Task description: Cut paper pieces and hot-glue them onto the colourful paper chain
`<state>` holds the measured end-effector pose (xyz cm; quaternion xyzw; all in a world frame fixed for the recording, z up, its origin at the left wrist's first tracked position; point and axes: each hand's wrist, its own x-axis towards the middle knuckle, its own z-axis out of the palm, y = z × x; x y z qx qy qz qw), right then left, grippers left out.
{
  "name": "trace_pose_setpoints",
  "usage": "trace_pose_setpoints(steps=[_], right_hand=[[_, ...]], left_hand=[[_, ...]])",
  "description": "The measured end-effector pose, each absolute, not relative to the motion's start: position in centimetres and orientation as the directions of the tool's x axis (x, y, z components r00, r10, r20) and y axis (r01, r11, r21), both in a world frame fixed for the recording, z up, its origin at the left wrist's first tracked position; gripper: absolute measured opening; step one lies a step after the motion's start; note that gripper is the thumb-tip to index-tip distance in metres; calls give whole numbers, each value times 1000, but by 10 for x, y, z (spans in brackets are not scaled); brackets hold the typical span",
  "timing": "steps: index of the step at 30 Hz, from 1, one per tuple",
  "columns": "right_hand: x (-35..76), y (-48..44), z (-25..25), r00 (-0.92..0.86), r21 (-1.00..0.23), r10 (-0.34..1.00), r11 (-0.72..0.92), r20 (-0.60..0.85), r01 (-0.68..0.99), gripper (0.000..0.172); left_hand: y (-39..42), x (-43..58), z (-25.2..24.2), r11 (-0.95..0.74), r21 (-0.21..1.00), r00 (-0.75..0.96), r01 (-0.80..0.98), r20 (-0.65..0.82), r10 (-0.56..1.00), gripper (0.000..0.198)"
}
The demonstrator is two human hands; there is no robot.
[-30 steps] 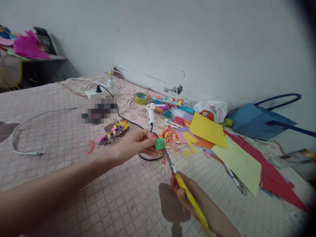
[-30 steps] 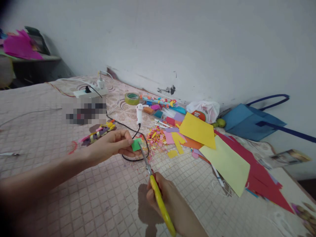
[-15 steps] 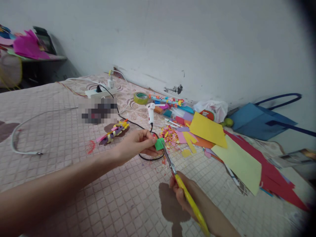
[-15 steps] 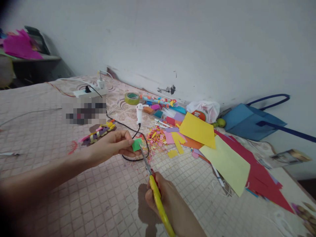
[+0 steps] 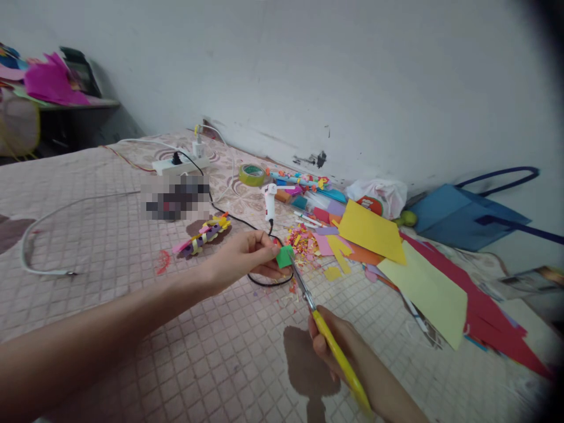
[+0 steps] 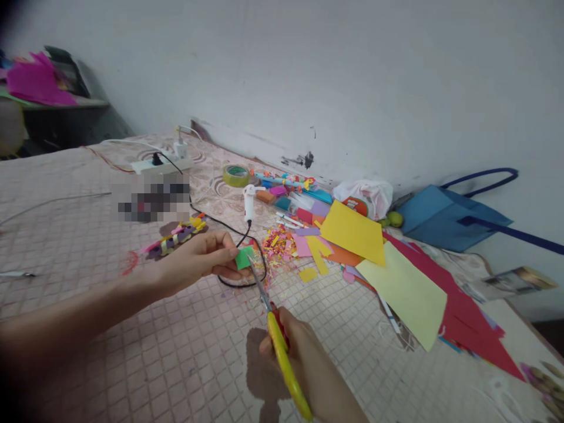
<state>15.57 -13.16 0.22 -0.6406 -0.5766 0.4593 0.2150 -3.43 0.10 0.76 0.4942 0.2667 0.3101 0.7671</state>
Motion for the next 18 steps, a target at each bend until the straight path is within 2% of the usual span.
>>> trace_pose_setpoints(steps=[4, 10, 15, 18], right_hand=[[158, -133, 1, -99, -818, 906, -319, -412, 479, 39], [161, -133, -1, -158, -784, 956, -102, -248, 612, 39], [162, -133, -6, -194, -769, 958, -42, -213, 637, 49], [161, -133, -4, -179, -756, 968, -17, -177, 654, 45]], left_hand=[[2, -35, 8, 315, 925, 665, -215, -98, 741, 24], [0, -34, 8, 320, 924, 668, -207, -106, 737, 26], [-1, -33, 8, 325, 922, 664, -209, -110, 739, 27], [-1, -33, 7, 329, 922, 666, -205, -114, 737, 29]])
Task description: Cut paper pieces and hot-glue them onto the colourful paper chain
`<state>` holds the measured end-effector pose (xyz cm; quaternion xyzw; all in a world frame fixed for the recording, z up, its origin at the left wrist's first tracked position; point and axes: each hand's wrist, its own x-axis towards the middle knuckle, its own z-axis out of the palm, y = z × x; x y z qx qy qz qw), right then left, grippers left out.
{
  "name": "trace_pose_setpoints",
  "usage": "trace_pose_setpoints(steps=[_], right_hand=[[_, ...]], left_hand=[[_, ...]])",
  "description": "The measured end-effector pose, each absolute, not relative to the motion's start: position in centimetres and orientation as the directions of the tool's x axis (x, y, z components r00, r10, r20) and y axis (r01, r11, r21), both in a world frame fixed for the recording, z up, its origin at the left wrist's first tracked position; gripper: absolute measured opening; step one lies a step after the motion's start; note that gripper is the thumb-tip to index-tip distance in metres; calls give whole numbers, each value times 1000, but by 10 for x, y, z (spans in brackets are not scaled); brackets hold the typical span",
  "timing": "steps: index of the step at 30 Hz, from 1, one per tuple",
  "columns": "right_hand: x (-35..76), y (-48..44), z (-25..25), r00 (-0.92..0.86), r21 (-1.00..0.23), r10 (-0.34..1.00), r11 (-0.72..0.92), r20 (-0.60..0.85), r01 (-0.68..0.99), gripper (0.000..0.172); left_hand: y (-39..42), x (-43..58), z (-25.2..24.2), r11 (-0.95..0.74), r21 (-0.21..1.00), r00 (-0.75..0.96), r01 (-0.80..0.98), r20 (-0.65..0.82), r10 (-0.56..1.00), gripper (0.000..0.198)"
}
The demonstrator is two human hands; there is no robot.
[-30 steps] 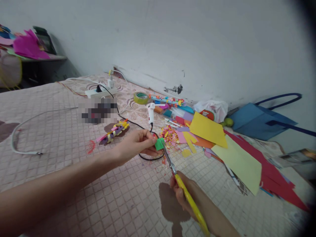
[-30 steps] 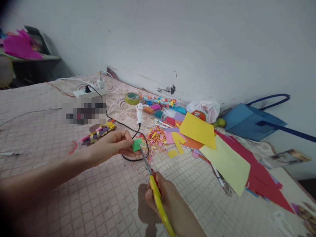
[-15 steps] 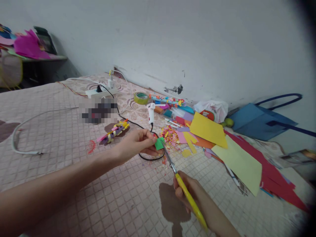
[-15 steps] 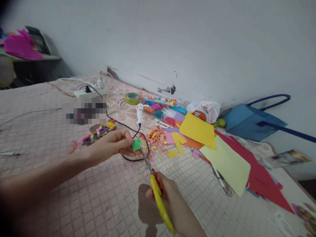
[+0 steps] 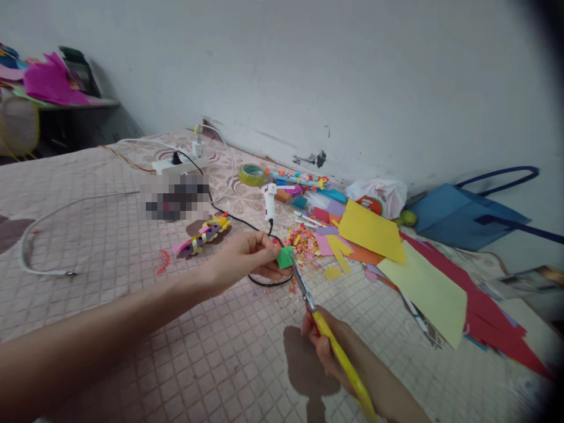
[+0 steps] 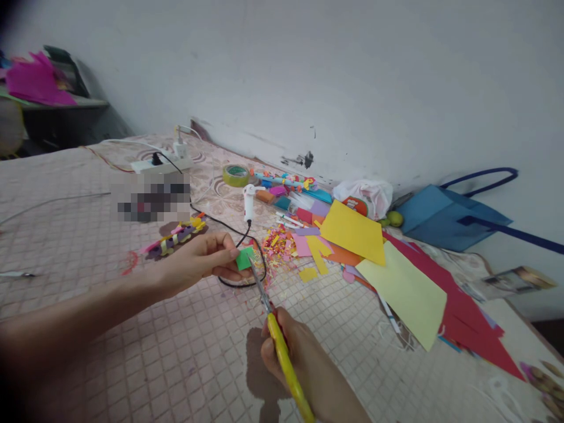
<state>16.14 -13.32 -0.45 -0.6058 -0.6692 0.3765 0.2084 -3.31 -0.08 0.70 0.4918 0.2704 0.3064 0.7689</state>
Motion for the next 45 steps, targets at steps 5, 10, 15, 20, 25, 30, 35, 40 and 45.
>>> trace_pose_setpoints(steps=[5, 10, 15, 20, 25, 30, 35, 40, 45], right_hand=[[158, -133, 3, -170, -742, 969, -21, -181, 670, 36], [154, -131, 5, -120, -752, 962, -111, -246, 649, 38], [155, -131, 1, -82, -788, 943, -218, -321, 576, 48], [154, -133, 6, -82, -823, 901, -349, -427, 449, 51], [160, -135, 0, -134, -814, 940, -192, -313, 547, 50], [164, -134, -10, -185, -782, 954, -75, -238, 619, 55], [163, -134, -11, -184, -766, 960, -44, -210, 642, 58], [162, -133, -14, -161, -768, 966, -56, -204, 638, 56], [159, -132, -8, -115, -788, 972, -94, -205, 608, 48]], left_hand=[[-1, -33, 6, 336, 918, 665, -209, -118, 737, 30], [-2, -33, 7, 325, 919, 657, -222, -106, 747, 29], [-1, -33, 7, 322, 921, 657, -218, -106, 746, 27], [0, -33, 6, 310, 926, 660, -216, -96, 745, 26], [0, -33, 6, 333, 918, 659, -215, -116, 743, 26], [-1, -32, 5, 347, 912, 658, -218, -125, 743, 26], [0, -31, 4, 351, 910, 656, -222, -126, 744, 27], [-1, -31, 5, 350, 912, 654, -213, -133, 745, 25], [-1, -32, 5, 340, 915, 643, -218, -127, 755, 24]])
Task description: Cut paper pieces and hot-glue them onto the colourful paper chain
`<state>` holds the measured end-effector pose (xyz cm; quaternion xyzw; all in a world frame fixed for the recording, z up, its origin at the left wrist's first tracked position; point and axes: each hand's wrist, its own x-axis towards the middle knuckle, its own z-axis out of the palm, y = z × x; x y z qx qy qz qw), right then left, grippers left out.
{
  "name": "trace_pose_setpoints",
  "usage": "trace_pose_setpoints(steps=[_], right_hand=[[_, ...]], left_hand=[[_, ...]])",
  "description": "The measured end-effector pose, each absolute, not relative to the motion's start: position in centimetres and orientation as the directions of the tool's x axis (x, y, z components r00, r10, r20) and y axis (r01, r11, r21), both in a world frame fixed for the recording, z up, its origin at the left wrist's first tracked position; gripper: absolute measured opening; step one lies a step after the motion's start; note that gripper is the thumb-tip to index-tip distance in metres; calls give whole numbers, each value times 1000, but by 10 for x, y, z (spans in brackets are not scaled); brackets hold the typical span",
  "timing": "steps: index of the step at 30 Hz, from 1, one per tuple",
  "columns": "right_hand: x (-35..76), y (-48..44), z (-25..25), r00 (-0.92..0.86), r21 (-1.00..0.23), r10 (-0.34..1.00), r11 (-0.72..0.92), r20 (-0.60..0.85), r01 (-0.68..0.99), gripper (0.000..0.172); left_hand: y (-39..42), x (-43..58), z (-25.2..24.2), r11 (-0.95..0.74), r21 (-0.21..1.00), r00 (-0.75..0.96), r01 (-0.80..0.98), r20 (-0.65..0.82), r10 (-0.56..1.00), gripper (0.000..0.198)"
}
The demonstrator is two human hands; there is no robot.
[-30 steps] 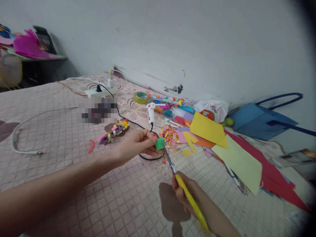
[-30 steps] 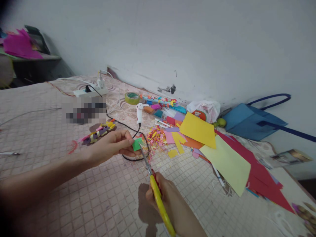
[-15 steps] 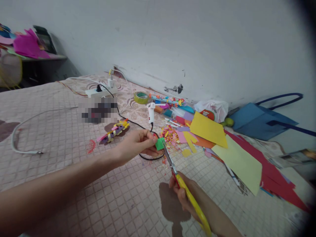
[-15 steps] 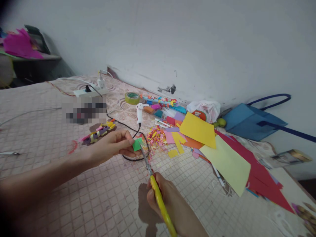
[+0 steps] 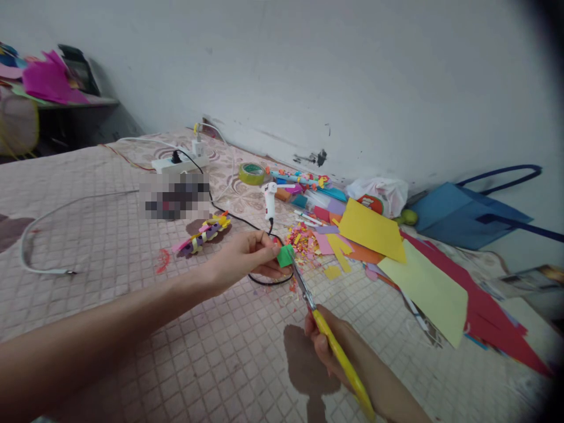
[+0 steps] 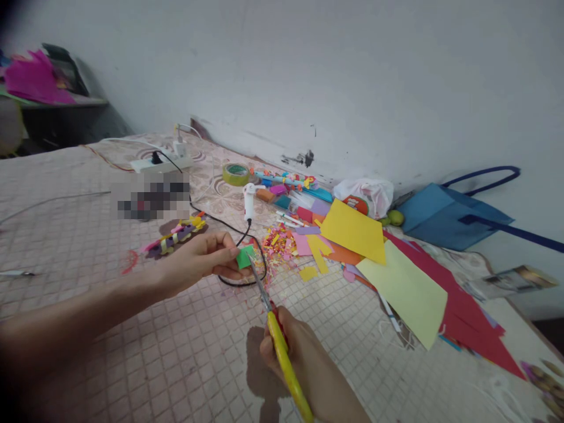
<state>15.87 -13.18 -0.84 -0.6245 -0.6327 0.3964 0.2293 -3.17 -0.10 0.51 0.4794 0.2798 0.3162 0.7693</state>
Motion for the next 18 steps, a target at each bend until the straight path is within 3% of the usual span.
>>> trace_pose_setpoints(steps=[4, 10, 15, 18], right_hand=[[155, -132, 2, -59, -795, 959, -194, -277, 574, 40], [155, -132, 4, -63, -817, 891, -381, -449, 434, 44], [161, -134, -3, -175, -794, 949, -108, -262, 598, 52], [163, -133, -6, -213, -775, 955, -28, -208, 632, 54]], left_hand=[[-1, -32, 4, 340, 915, 647, -219, -125, 752, 24], [1, -33, 5, 316, 922, 644, -222, -105, 758, 25], [-1, -32, 7, 345, 913, 655, -217, -126, 745, 26], [-2, -31, 7, 355, 908, 653, -221, -133, 745, 26]])
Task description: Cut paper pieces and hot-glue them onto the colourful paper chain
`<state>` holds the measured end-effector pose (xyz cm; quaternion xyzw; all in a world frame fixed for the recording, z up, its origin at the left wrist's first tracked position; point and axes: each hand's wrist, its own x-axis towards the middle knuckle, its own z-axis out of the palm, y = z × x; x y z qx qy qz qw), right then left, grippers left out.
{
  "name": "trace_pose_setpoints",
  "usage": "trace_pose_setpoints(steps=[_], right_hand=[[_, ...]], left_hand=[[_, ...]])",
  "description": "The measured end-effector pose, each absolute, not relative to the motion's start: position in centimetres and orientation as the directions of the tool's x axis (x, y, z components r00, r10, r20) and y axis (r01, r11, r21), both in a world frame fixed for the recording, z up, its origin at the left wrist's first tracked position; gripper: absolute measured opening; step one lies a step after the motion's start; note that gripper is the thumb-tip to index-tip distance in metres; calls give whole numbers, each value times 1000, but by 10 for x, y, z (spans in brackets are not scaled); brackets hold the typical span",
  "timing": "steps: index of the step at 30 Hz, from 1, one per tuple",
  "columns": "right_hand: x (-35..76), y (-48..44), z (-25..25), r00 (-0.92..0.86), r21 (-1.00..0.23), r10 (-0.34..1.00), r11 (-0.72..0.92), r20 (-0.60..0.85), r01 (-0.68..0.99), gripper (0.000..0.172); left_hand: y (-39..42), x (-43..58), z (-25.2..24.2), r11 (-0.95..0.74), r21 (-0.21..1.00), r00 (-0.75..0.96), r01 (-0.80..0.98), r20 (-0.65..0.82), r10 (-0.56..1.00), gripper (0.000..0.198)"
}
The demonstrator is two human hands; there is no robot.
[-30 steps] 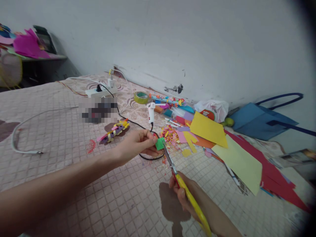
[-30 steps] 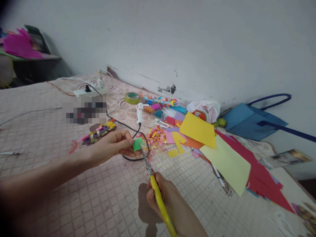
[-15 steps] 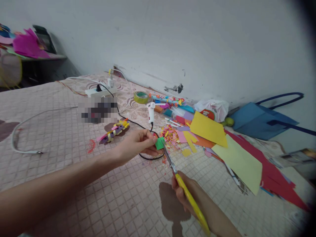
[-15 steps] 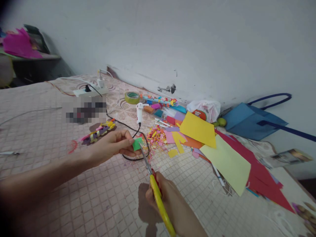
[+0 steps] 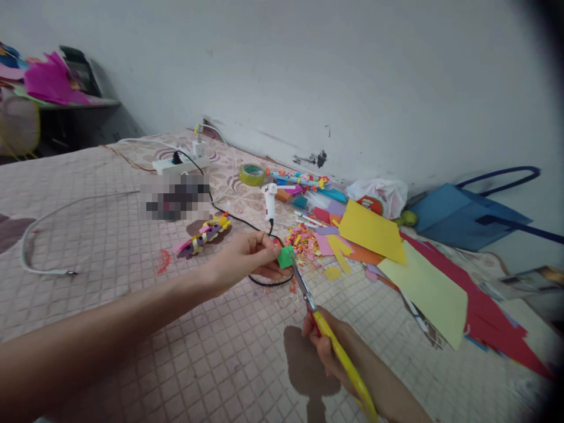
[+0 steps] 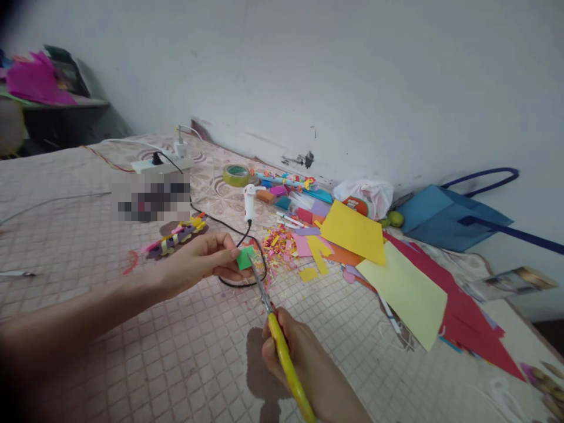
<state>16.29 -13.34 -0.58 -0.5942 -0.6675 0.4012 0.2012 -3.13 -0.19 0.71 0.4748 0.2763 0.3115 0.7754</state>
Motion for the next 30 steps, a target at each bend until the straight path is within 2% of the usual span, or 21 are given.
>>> trace_pose_setpoints(steps=[7, 16, 20, 24, 26, 30], right_hand=[[163, -132, -13, -182, -760, 964, -30, -194, 650, 57], [157, -131, -7, -128, -778, 973, -69, -190, 625, 48], [151, -129, -1, -65, -806, 960, -190, -272, 560, 49], [147, -128, 8, 4, -821, 892, -419, -453, 387, 50], [149, -129, 9, -8, -810, 863, -471, -506, 350, 50], [160, -134, -1, -81, -833, 907, -340, -413, 436, 48]], left_hand=[[-2, -31, 6, 346, 912, 642, -221, -131, 755, 27], [-3, -31, 7, 347, 912, 635, -220, -136, 761, 26], [-3, -31, 8, 352, 910, 638, -217, -141, 757, 25], [-2, -31, 7, 351, 911, 637, -216, -141, 758, 25], [-2, -32, 7, 342, 913, 637, -221, -130, 759, 25], [-1, -32, 6, 324, 919, 642, -224, -111, 759, 26]])
